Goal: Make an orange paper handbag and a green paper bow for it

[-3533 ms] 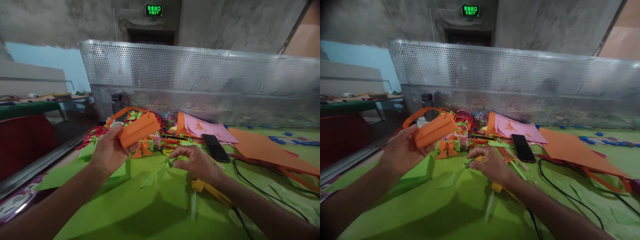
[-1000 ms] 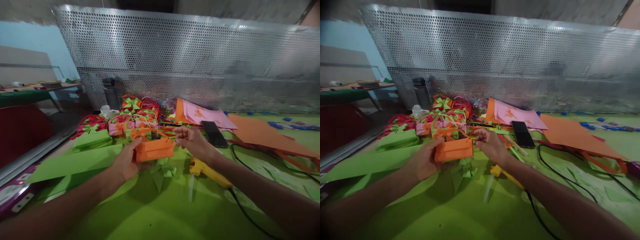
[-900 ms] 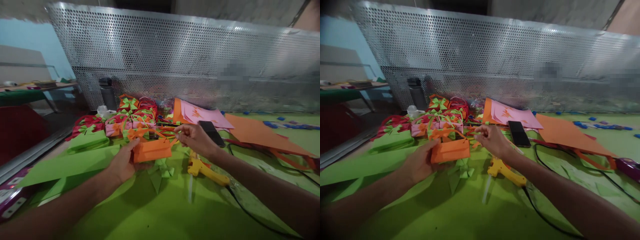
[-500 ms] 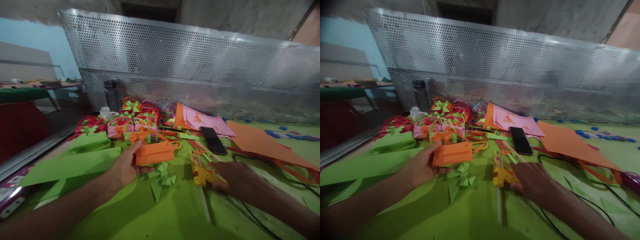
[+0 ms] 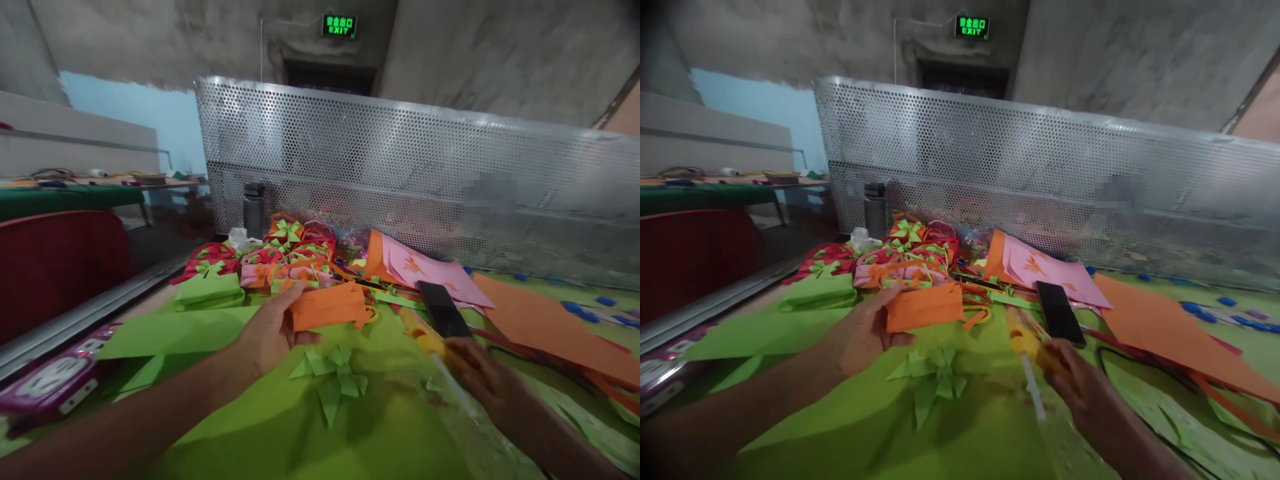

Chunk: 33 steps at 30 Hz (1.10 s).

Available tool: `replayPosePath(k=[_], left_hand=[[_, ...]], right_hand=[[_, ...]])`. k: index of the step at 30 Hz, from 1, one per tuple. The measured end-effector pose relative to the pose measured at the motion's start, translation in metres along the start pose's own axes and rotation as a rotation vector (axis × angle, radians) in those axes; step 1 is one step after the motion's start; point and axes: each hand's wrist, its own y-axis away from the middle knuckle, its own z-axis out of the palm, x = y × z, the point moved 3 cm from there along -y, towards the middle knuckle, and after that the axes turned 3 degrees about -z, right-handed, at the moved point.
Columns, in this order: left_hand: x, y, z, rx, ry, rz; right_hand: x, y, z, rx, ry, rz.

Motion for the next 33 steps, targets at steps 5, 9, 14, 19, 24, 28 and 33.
replayPosePath(k=[5, 9, 14, 19, 24, 28, 33], left_hand=[[0.002, 0.000, 0.003, -0.003, 0.012, 0.028], [0.000, 0.003, 0.003, -0.020, -0.045, 0.020], [-0.002, 0.008, 0.004, -0.040, -0.122, 0.058], [-0.007, 0.008, 0.002, -0.063, -0.238, 0.069], [-0.007, 0.006, -0.001, -0.112, -0.339, 0.164], [-0.008, 0.004, -0.003, -0.104, -0.397, 0.174], [-0.009, 0.005, -0.002, -0.098, -0.398, 0.183]], right_hand=[[-0.027, -0.015, -0.003, 0.162, -0.392, 0.227], [-0.063, -0.028, 0.016, 0.085, -0.721, 0.203], [-0.095, -0.047, 0.034, 0.082, -0.856, 0.204], [-0.110, -0.057, 0.045, 0.052, -0.881, 0.218], [-0.105, -0.059, 0.056, -0.063, -0.917, 0.278], [-0.099, -0.058, 0.061, -0.111, -0.971, 0.287], [-0.097, -0.056, 0.064, -0.153, -1.025, 0.259]])
